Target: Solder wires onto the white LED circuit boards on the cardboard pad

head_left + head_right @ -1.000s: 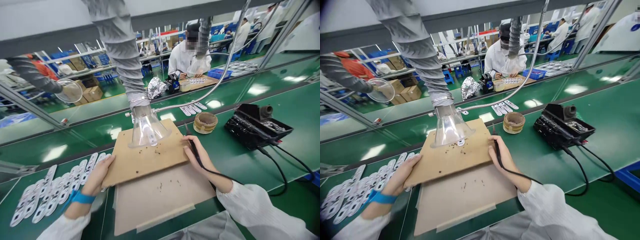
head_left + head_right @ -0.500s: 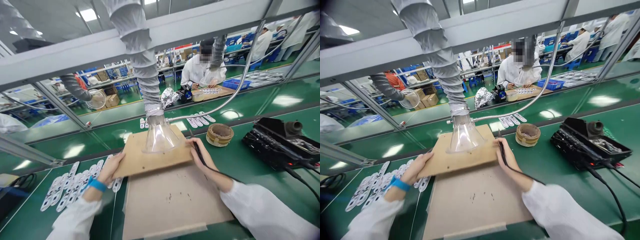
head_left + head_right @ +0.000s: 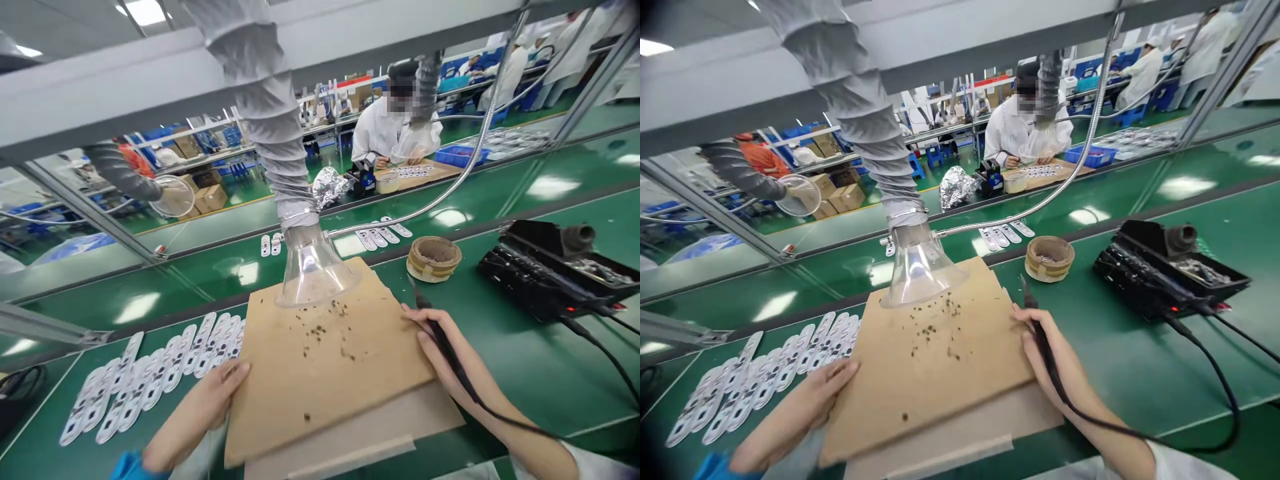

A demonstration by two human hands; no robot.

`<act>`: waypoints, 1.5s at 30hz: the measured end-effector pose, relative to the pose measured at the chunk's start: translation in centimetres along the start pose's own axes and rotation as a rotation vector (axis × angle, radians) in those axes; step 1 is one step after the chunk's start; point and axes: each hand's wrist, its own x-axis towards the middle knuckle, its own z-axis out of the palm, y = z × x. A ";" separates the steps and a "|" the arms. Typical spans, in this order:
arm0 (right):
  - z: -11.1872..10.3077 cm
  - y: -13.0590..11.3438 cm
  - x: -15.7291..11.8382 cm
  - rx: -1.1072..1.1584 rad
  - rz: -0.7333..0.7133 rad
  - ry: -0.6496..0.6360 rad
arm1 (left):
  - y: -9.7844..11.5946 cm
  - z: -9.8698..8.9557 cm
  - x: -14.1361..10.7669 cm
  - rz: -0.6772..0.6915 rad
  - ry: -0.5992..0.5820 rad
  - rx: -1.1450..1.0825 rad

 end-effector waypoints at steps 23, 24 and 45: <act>-22.8 2.4 3.8 -0.042 0.041 0.985 | 5.2 7.4 7.3 0.642 -0.128 0.436; -23.2 2.5 4.6 -0.064 0.067 0.953 | 5.7 7.8 7.3 0.660 -0.142 0.424; -9.0 -0.2 5.9 -0.626 -0.303 0.327 | 7.2 10.7 7.7 0.837 -0.179 0.318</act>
